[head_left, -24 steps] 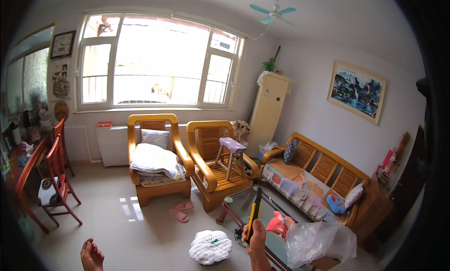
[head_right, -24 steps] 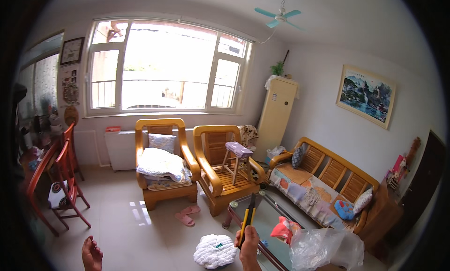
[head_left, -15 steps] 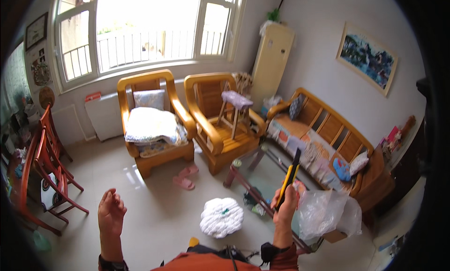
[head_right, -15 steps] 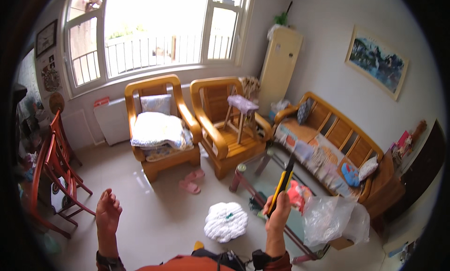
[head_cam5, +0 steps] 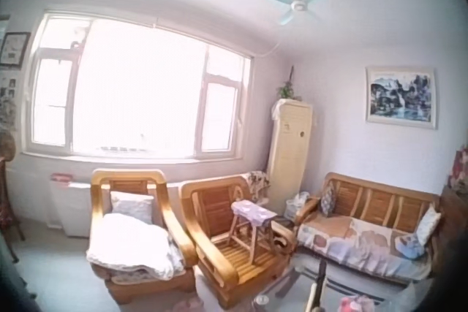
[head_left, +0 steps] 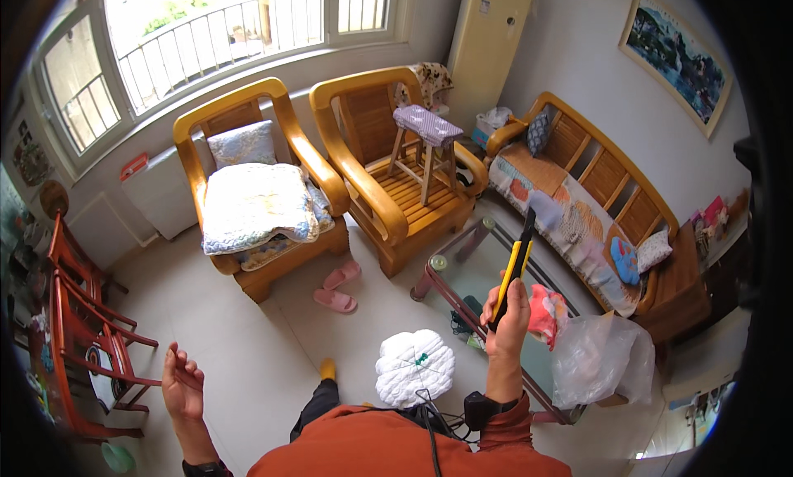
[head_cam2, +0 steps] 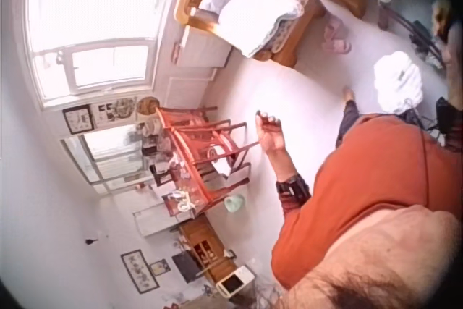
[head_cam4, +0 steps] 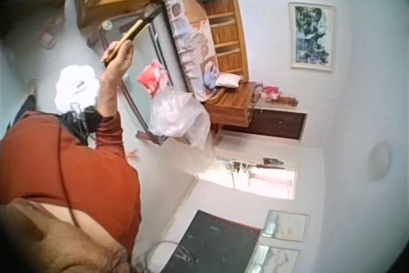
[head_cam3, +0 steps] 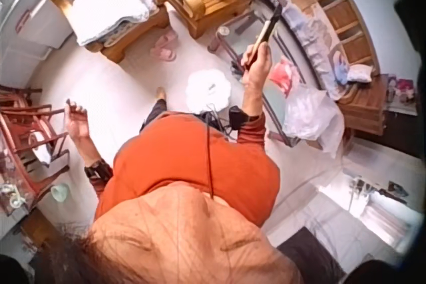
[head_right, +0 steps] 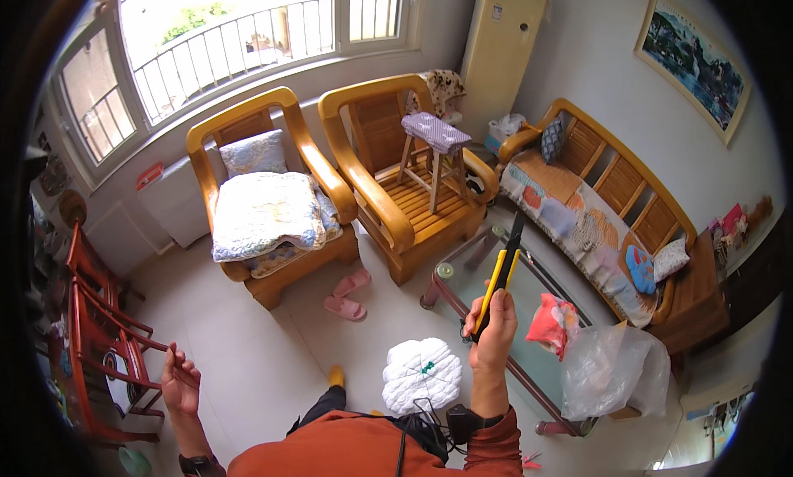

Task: The person stands on a chair and uses a utility knife to cut wires on the ceiling, then hangs a small ceiling fan from the ceiling hook. The person also moves a child's balance bike and adjusts a cushion on a chair during the process.

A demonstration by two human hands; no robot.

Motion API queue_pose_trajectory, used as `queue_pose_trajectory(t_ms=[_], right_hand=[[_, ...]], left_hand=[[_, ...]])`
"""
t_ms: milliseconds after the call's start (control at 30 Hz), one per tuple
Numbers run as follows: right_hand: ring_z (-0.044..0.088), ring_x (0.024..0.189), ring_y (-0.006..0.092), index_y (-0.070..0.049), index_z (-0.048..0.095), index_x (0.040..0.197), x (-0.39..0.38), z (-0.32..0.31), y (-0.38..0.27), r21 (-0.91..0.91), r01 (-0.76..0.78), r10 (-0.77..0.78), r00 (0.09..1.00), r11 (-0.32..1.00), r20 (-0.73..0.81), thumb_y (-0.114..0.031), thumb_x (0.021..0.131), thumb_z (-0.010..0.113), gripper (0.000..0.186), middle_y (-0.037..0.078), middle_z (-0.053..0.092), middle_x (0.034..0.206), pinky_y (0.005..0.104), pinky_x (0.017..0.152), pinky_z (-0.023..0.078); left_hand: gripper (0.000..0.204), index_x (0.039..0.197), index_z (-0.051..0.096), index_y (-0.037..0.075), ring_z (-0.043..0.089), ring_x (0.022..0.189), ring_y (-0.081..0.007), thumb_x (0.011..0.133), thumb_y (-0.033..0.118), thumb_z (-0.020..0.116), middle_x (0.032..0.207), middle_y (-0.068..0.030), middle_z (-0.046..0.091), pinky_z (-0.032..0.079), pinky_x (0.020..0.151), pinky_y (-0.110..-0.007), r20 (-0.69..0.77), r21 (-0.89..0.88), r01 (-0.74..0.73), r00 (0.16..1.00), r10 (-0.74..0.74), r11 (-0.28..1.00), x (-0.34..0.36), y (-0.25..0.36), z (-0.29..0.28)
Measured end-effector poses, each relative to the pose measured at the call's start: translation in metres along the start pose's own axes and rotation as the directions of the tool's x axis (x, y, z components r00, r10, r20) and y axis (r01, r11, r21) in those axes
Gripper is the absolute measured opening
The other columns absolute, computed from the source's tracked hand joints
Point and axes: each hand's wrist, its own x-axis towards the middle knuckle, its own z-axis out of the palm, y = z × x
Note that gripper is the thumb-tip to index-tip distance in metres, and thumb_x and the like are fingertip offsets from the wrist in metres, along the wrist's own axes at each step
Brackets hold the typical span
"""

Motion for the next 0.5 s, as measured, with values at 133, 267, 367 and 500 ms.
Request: queue_pose_trajectory(t_ms=[133, 267, 367, 500], right_hand=[[0.042, 0.047, 0.0076, -0.007, 0.051, 0.109, 0.038, 0.019, 0.014, 0.029, 0.05, -0.047, 0.992, 0.998, -0.118, -0.031, 0.097, 0.044, 0.028, 0.001, 0.047, 0.066, 0.0207, 0.041, 0.036], [0.042, 0.046, 0.0073, -0.007, 0.051, 0.109, 0.062, 0.042, 0.019, 0.007, 0.09, -0.087, 0.978, 0.996, -0.19, -0.031, 0.098, 0.043, 0.028, 0.0, 0.046, 0.065, 0.0211, 0.041, 0.036], [0.041, 0.045, 0.0073, -0.007, 0.05, 0.111, 0.074, 0.051, 0.023, -0.084, 0.141, -0.157, 0.962, 0.986, -0.225, -0.031, 0.097, 0.043, 0.029, 0.0, 0.046, 0.066, 0.0212, 0.041, 0.035], [0.041, 0.046, 0.0077, -0.008, 0.05, 0.108, 0.083, 0.04, 0.023, -0.164, 0.099, -0.156, 0.911, 0.981, -0.383, -0.034, 0.097, 0.044, 0.029, 0.0, 0.046, 0.067, 0.0211, 0.041, 0.034]], left_hand=[[0.023, 0.116, 0.052, 0.014, 0.049, 0.068, -0.0069, 0.097, 0.025, 0.045, 0.084, 0.004, 0.051, 0.045, 0.061, -0.022, 0.096, 0.016, 0.005, 0.995, -0.006, 1.0, 0.086, 0.006, 0.028], [0.024, 0.117, 0.051, 0.012, 0.049, 0.07, -0.0074, 0.097, 0.025, 0.045, 0.085, 0.0035, 0.051, 0.045, 0.062, -0.022, 0.211, 0.062, 0.069, 0.974, -0.081, 0.996, 0.162, 0.0, 0.07], [0.025, 0.118, 0.051, 0.012, 0.049, 0.07, -0.0079, 0.097, 0.024, 0.045, 0.086, 0.0036, 0.052, 0.043, 0.063, -0.022, 0.256, 0.108, 0.121, 0.956, -0.145, 0.987, 0.221, -0.011, 0.105], [0.027, 0.119, 0.049, 0.009, 0.049, 0.071, -0.0092, 0.095, 0.021, 0.048, 0.086, 0.0022, 0.052, 0.043, 0.063, -0.023, 0.318, 0.113, 0.24, 0.911, -0.264, 0.964, 0.277, -0.052, 0.152]])
